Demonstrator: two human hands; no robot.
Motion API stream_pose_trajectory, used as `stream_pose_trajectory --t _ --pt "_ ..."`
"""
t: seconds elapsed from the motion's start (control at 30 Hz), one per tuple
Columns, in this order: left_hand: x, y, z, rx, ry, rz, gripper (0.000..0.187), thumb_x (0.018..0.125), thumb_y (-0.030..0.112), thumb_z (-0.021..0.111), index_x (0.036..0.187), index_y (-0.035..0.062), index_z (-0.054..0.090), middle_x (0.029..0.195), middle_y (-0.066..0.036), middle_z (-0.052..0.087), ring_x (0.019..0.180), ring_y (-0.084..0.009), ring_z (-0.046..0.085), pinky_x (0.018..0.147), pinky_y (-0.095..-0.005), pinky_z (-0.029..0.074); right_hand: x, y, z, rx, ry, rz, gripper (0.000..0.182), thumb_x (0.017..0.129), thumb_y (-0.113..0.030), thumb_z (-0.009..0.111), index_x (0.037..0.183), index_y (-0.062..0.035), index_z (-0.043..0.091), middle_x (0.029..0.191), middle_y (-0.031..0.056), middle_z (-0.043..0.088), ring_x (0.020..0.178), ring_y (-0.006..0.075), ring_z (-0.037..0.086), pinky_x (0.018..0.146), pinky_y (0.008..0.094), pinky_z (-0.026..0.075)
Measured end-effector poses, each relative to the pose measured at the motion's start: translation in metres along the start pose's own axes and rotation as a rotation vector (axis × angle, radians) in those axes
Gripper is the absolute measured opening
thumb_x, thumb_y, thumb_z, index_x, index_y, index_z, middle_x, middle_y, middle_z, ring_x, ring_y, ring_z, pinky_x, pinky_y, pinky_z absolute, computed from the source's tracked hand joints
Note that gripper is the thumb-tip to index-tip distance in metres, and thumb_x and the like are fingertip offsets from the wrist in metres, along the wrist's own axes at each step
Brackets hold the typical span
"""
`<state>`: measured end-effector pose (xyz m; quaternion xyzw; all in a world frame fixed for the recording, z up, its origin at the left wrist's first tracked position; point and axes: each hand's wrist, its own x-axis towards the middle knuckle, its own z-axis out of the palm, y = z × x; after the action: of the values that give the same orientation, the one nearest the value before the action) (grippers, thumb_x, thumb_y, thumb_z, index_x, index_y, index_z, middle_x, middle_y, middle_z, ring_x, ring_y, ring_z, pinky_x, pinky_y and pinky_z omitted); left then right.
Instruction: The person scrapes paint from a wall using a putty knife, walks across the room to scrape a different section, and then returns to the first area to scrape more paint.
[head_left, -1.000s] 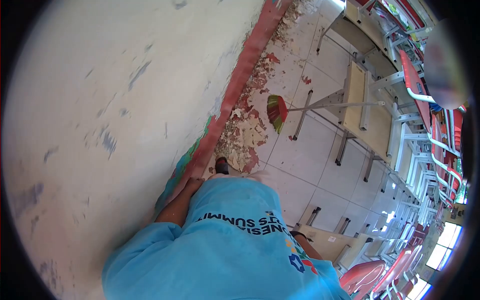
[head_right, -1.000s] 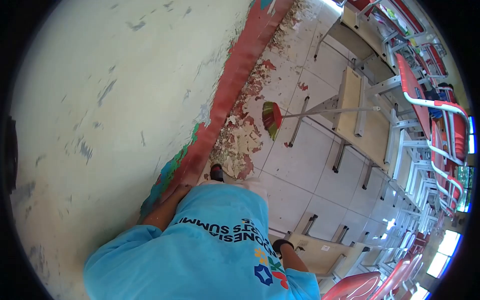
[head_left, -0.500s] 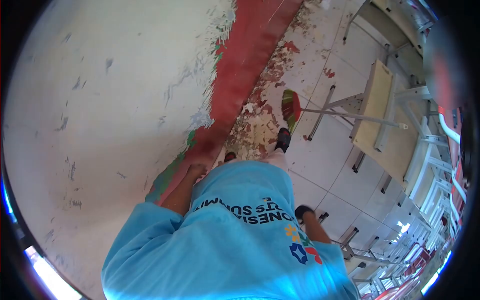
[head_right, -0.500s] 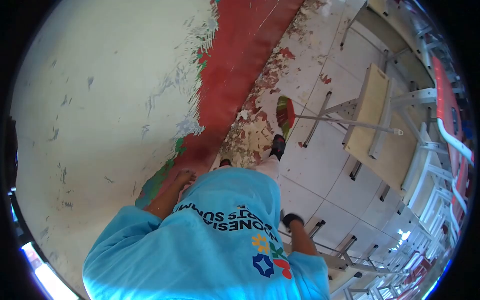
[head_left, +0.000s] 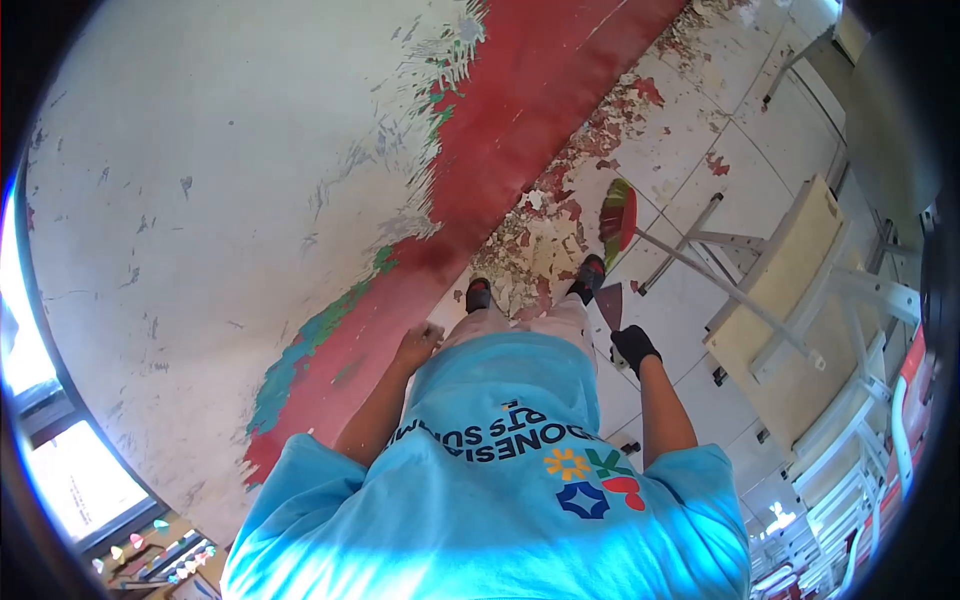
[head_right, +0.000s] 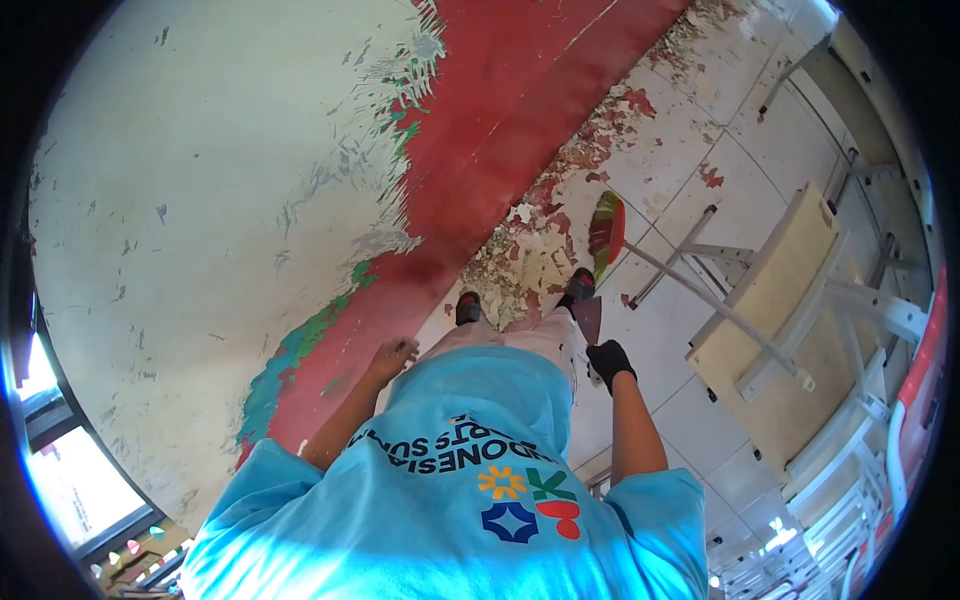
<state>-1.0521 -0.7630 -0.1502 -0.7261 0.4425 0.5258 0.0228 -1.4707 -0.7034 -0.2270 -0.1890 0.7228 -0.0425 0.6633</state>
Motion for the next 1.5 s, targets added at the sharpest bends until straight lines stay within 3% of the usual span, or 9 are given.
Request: stream_pose_trajectory --t 0.2,0.3,0.53,0.67,0.8,0.83,0.97,1.27,1.5 --pt "-0.051 -0.038 0.003 0.172 -0.015 -0.287 0.040 0.079 0.036 0.056 0.091 -0.0022 0.059 0.090 -0.017 0.062 0.084 -0.0241 0.059 0.075 -0.0337 0.046 0.036 -0.012 0.037 -0.143 -0.064 -0.110 0.023 0.077 -0.020 0.052 0.077 0.0032 0.053 0.062 0.0146 0.058 0.054 0.0236 0.060 0.049 0.0351 0.046" --pt "-0.043 -0.077 0.003 0.043 -0.020 -0.254 0.040 0.081 0.036 0.055 0.093 -0.0024 0.059 0.090 -0.016 0.062 0.084 -0.0224 0.059 0.075 -0.0330 0.045 0.009 -0.034 0.055 0.207 -0.328 -0.162 0.017 0.083 -0.021 0.050 0.082 -0.0039 0.050 0.068 0.0106 0.056 0.054 0.0228 0.058 0.048 0.0342 0.048" --pt "-0.022 -0.108 -0.026 0.007 -0.103 -0.023 0.039 0.081 0.035 0.055 0.093 -0.0020 0.058 0.091 -0.016 0.062 0.087 -0.0231 0.059 0.078 -0.0331 0.045 -0.023 -0.056 0.125 0.447 -0.250 -0.201 0.017 0.082 -0.021 0.051 0.083 -0.0049 0.050 0.066 0.0090 0.055 0.051 0.0212 0.056 0.046 0.0335 0.047" --pt "-0.011 -0.151 -0.046 0.140 -0.200 0.055 0.041 0.080 0.035 0.056 0.096 -0.0017 0.058 0.096 -0.017 0.061 0.091 -0.0256 0.059 0.080 -0.0337 0.044 -0.023 -0.051 0.187 -0.051 -0.114 -0.298 0.022 0.079 -0.025 0.056 0.086 -0.0045 0.051 0.065 0.0084 0.053 0.046 0.0171 0.052 0.040 0.0302 0.041" --pt "-0.019 -0.170 -0.062 0.313 -0.214 -0.003 0.042 0.078 0.037 0.057 0.098 0.0002 0.060 0.097 -0.020 0.061 0.090 -0.0289 0.059 0.080 -0.0347 0.044 -0.029 -0.020 0.259 -0.748 0.121 -0.622 0.038 0.072 -0.031 0.059 0.098 -0.0041 0.054 0.088 0.0166 0.060 0.074 0.0277 0.061 0.065 0.0385 0.048" --pt "-0.017 -0.176 -0.064 0.301 -0.230 -0.006 0.042 0.077 0.037 0.057 0.097 0.0003 0.060 0.096 -0.021 0.061 0.089 -0.0299 0.060 0.080 -0.0351 0.045 -0.048 -0.039 0.272 -0.787 0.060 -0.486 0.034 0.072 -0.027 0.055 0.097 -0.0045 0.057 0.097 0.0190 0.059 0.088 0.0309 0.059 0.076 0.0406 0.045" --pt "-0.018 -0.185 -0.070 0.322 -0.247 0.108 0.038 0.077 0.033 0.056 0.092 -0.0011 0.062 0.091 -0.022 0.061 0.086 -0.0322 0.060 0.078 -0.0369 0.045 -0.073 -0.049 0.297 -1.073 0.130 -0.513 0.030 0.074 -0.018 0.049 0.101 -0.0073 0.056 0.098 0.0177 0.060 0.091 0.0327 0.058 0.075 0.0446 0.046" --pt "-0.033 -0.195 -0.070 0.246 -0.048 0.158 0.022 0.087 0.019 0.041 0.089 -0.0005 0.051 0.089 -0.023 0.058 0.089 -0.0371 0.056 0.077 -0.0409 0.043 -0.063 -0.022 0.304 -0.741 0.053 -0.395 0.034 0.072 -0.018 0.049 0.103 -0.0050 0.050 0.092 0.0214 0.059 0.087 0.0363 0.058 0.077 0.0428 0.045" --pt "-0.078 -0.131 -0.123 0.368 -0.265 0.197 0.020 0.087 0.017 0.044 0.091 0.0012 0.055 0.088 -0.020 0.059 0.085 -0.0337 0.058 0.074 -0.0362 0.045 -0.083 -0.058 0.271 -0.045 -0.080 -0.347 0.040 0.074 -0.018 0.058 0.109 -0.0011 0.048 0.090 0.0188 0.057 0.084 0.0278 0.056 0.075 0.0335 0.045"
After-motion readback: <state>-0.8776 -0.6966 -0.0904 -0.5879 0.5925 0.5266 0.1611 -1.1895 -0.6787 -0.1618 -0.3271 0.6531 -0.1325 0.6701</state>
